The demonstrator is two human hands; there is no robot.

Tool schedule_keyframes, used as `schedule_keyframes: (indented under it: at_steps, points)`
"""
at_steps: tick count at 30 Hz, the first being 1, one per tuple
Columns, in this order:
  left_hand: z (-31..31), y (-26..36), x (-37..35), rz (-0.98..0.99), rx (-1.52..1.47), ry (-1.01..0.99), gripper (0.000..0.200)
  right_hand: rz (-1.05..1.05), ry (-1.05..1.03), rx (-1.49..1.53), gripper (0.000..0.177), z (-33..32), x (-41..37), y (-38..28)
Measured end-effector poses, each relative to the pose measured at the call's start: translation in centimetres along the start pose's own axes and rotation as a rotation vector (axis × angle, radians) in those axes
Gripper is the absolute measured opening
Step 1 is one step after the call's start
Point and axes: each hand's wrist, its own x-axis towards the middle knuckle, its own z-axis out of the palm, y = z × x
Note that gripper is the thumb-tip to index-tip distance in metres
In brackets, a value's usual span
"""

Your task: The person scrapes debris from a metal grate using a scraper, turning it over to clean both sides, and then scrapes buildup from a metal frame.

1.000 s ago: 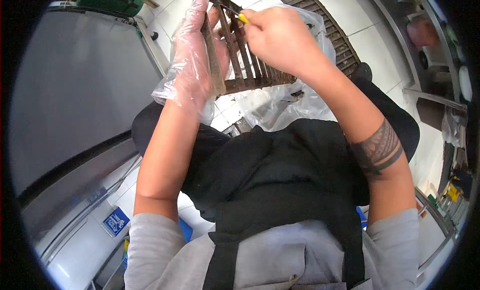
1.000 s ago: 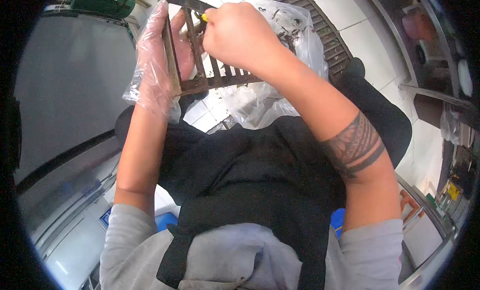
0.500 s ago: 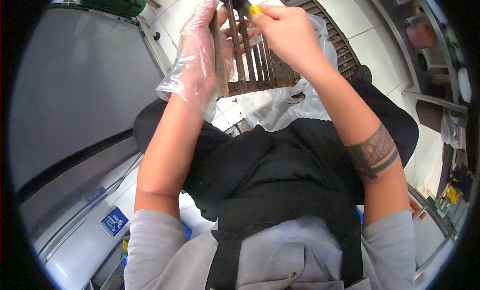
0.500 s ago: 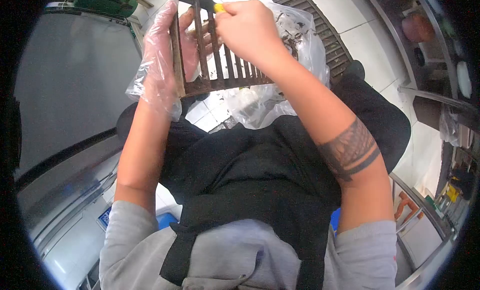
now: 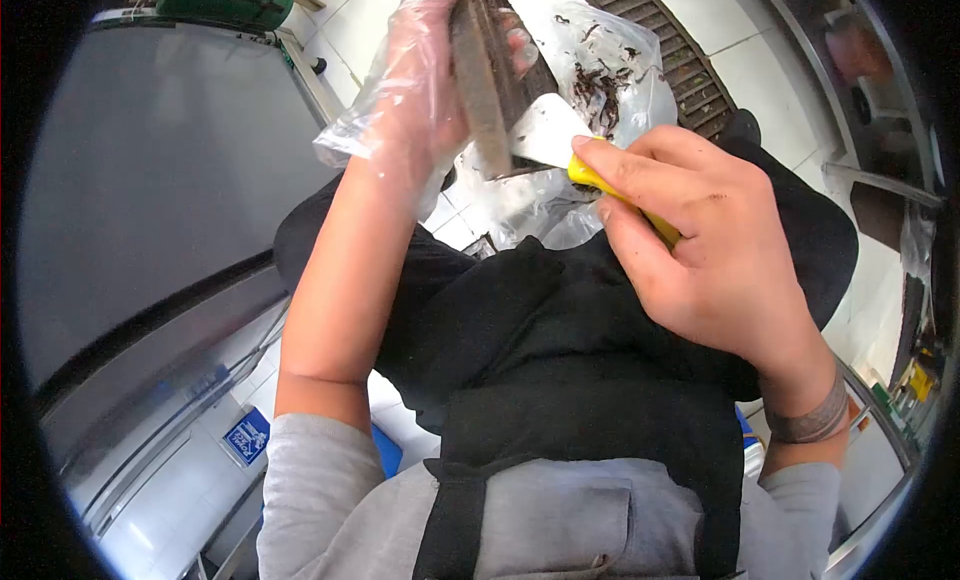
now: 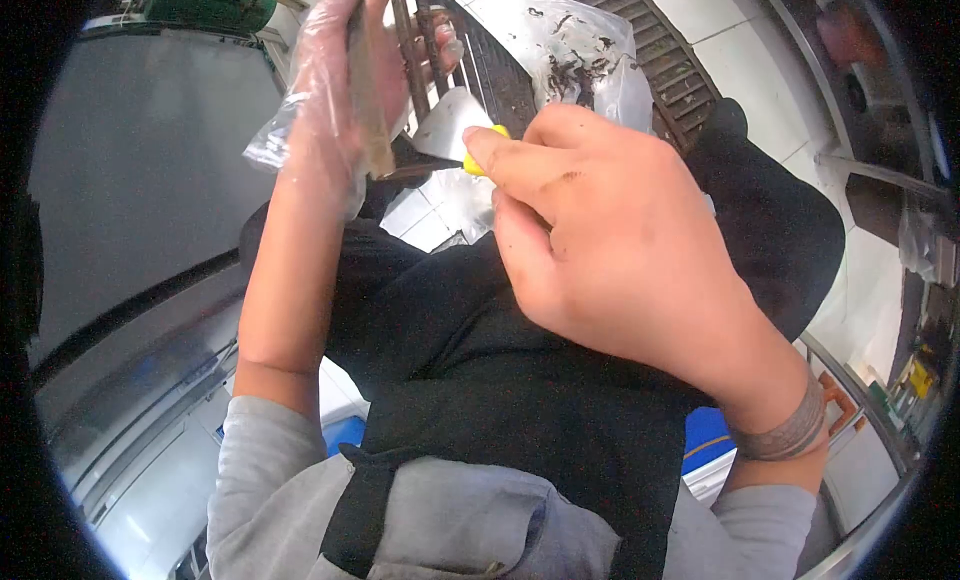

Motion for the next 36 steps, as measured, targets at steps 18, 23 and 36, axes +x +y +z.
schedule_keyframes:
  at_steps: [18, 23, 36]
  points:
    - [0.7, -1.8, 1.6, 0.174, 0.038, -0.098, 0.062, 0.04, -0.226, -0.366, 0.036, -2.1, 1.5, -1.7]
    - [1.8, -1.9, 1.1, 0.141, 0.092, -0.025, 0.062, -0.015, -0.133, -0.35, 0.035, -2.1, 0.2, -1.9]
    - [2.4, -2.6, 0.6, 0.134, 0.063, -0.042, 0.054, 0.013, -0.149, -0.273, 0.033, -2.6, 1.3, -0.4]
